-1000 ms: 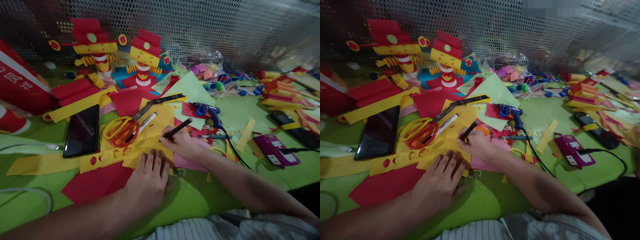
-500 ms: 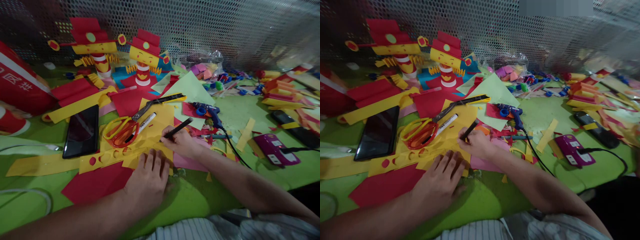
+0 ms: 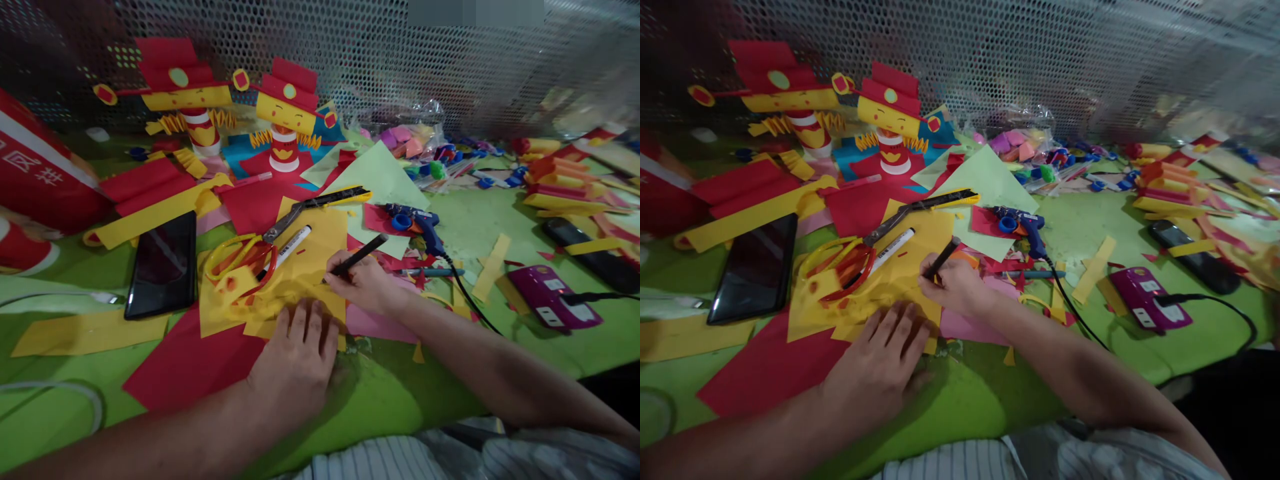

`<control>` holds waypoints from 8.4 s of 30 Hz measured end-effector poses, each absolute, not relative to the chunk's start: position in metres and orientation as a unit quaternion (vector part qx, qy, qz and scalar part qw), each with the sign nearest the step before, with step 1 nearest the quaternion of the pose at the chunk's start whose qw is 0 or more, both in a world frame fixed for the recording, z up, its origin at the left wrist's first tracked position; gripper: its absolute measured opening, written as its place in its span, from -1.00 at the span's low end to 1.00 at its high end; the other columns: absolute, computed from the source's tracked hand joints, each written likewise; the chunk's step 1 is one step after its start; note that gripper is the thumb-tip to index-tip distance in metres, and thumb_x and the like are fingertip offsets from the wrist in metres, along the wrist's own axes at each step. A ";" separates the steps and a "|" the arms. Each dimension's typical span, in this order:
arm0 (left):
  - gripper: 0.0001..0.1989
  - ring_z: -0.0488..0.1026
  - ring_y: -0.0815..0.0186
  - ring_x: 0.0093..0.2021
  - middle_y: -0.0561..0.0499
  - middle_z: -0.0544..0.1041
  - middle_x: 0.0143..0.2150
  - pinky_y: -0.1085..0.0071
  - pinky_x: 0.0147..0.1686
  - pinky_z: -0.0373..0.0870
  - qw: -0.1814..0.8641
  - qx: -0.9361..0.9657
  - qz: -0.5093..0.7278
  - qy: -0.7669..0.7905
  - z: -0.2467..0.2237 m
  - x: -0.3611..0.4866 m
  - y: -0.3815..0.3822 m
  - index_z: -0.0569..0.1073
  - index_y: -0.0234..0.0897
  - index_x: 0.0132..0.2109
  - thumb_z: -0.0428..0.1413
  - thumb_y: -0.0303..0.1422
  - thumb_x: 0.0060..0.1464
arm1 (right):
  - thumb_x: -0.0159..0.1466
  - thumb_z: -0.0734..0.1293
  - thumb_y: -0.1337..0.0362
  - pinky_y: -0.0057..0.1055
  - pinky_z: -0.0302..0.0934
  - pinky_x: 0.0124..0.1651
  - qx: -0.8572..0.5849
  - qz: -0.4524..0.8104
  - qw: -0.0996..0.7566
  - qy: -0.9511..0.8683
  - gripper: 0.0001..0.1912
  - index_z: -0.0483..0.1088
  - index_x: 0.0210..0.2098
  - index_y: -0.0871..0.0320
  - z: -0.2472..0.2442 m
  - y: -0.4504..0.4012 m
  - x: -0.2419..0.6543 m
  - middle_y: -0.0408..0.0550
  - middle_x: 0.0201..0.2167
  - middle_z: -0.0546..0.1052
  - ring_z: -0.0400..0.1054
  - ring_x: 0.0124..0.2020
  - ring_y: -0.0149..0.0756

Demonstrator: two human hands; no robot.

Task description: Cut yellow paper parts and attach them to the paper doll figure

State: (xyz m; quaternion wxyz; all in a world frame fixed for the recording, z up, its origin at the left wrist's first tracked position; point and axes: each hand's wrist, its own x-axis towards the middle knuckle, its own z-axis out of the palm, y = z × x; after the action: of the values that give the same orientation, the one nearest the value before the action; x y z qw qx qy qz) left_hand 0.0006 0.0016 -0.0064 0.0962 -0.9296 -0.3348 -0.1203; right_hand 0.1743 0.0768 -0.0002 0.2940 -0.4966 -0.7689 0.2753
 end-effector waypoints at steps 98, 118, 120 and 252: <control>-0.57 0.38 -0.10 0.01 -0.31 0.46 0.00 0.03 -0.12 0.30 0.077 -0.931 -0.118 -0.338 -0.004 0.000 0.001 0.40 -0.40 -0.01 -0.08 -0.18 0.12 | 0.09 0.17 0.34 -0.55 0.15 -0.52 -0.472 0.259 0.301 -0.787 -0.97 0.19 -0.49 0.13 0.001 0.082 0.183 -0.15 -0.58 0.37 0.25 -0.60 -0.47; -0.58 0.40 -0.10 -0.01 -0.31 0.48 -0.01 0.04 -0.13 0.32 0.085 -0.931 -0.118 -0.336 -0.004 -0.001 0.001 0.41 -0.39 -0.03 -0.07 -0.19 0.10 | 0.09 0.16 0.33 -0.56 0.13 -0.54 -0.469 0.269 0.309 -0.782 -0.94 0.17 -0.52 0.13 0.001 0.082 0.182 -0.18 -0.61 0.34 0.21 -0.62 -0.50; -0.58 0.40 -0.10 -0.01 -0.30 0.48 -0.01 0.04 -0.13 0.33 0.086 -0.932 -0.112 -0.334 -0.004 0.000 0.002 0.41 -0.39 -0.03 -0.06 -0.19 0.10 | 0.09 0.16 0.33 -0.56 0.13 -0.53 -0.471 0.273 0.309 -0.779 -0.94 0.17 -0.52 0.13 0.000 0.082 0.182 -0.18 -0.60 0.34 0.21 -0.62 -0.50; -0.38 0.34 0.02 -0.12 -0.36 0.43 -0.01 0.19 -0.28 0.26 0.077 -0.925 -0.016 -0.371 0.002 0.022 0.019 0.37 -0.47 0.05 -0.10 -0.01 0.09 | 0.22 0.11 0.17 -0.44 0.15 -0.46 -0.531 0.196 0.301 -0.767 -0.72 0.27 -0.53 0.13 -0.006 0.083 0.179 -0.05 -0.57 0.43 0.33 -0.54 -0.34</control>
State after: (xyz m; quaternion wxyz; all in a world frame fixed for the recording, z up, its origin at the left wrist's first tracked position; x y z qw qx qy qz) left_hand 0.0225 0.0192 0.0021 0.0766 -0.9254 -0.3707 -0.0162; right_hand 0.1789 0.0833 -0.0059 0.3013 -0.5314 -0.7670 0.1961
